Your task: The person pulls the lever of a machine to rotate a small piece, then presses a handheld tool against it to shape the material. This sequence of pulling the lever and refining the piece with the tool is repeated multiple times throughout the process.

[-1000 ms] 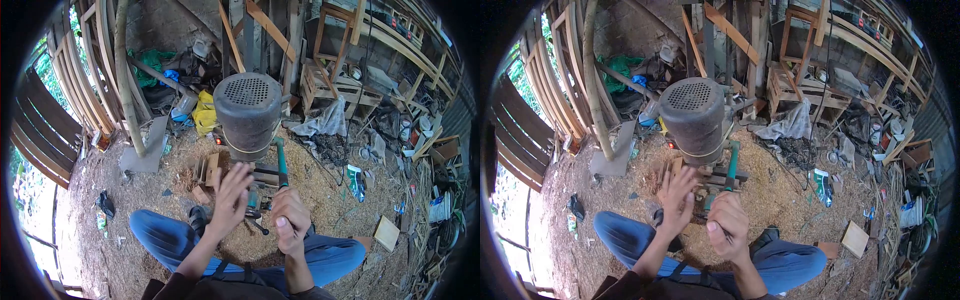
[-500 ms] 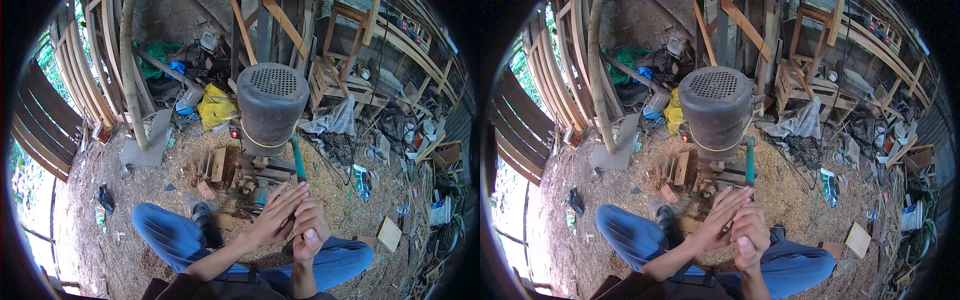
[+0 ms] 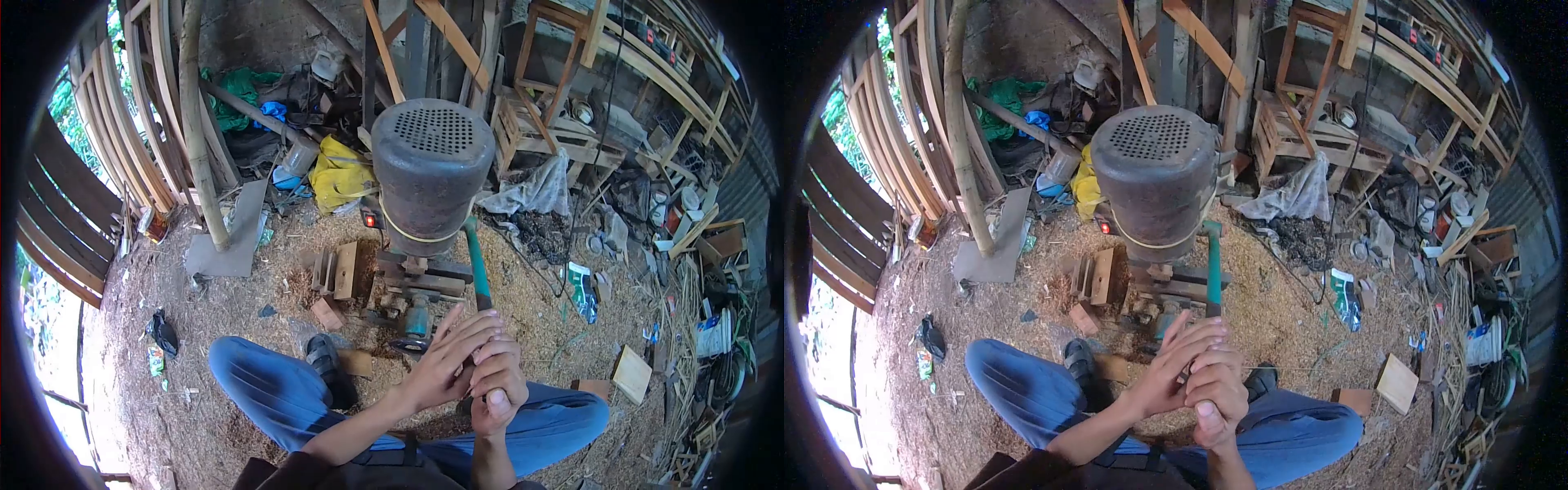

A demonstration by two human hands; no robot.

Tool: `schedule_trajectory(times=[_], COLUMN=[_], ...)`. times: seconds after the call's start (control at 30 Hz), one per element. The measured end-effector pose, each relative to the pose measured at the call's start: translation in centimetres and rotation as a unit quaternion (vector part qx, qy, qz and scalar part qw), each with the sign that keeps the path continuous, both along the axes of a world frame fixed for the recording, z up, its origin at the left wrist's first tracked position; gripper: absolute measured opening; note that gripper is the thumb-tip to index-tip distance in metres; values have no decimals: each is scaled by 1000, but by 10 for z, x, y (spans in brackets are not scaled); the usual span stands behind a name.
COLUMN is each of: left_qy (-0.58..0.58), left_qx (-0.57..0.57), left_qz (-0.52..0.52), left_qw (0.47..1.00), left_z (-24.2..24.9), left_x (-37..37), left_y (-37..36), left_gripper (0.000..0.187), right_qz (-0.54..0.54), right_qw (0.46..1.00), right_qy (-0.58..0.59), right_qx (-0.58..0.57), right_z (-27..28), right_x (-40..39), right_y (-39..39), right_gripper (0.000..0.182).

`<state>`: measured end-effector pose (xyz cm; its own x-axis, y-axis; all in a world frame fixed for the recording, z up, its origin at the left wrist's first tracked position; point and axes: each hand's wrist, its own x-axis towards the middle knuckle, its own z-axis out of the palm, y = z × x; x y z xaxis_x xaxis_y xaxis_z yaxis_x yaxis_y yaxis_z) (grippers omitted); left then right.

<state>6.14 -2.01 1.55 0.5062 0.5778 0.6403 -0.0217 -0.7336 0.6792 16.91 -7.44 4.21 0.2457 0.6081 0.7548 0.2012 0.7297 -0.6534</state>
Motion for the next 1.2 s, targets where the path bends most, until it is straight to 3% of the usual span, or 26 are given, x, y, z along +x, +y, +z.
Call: schedule_trajectory(times=[0.53, 1.2], left_qy=[-3, -46], left_qx=[-14, -24], left_qz=[15, 14], left_qw=[1000, 999], left_z=[-25, -55], left_x=[4, 8], left_y=[-7, -14], left_gripper=[68, 58], right_qz=[-5, -2], right_qw=[1000, 1000], right_qy=[-11, -21], right_qx=[-21, -12], right_z=[-13, -35], right_x=[2, 0], right_y=[-11, -22], right_gripper=[35, 34])
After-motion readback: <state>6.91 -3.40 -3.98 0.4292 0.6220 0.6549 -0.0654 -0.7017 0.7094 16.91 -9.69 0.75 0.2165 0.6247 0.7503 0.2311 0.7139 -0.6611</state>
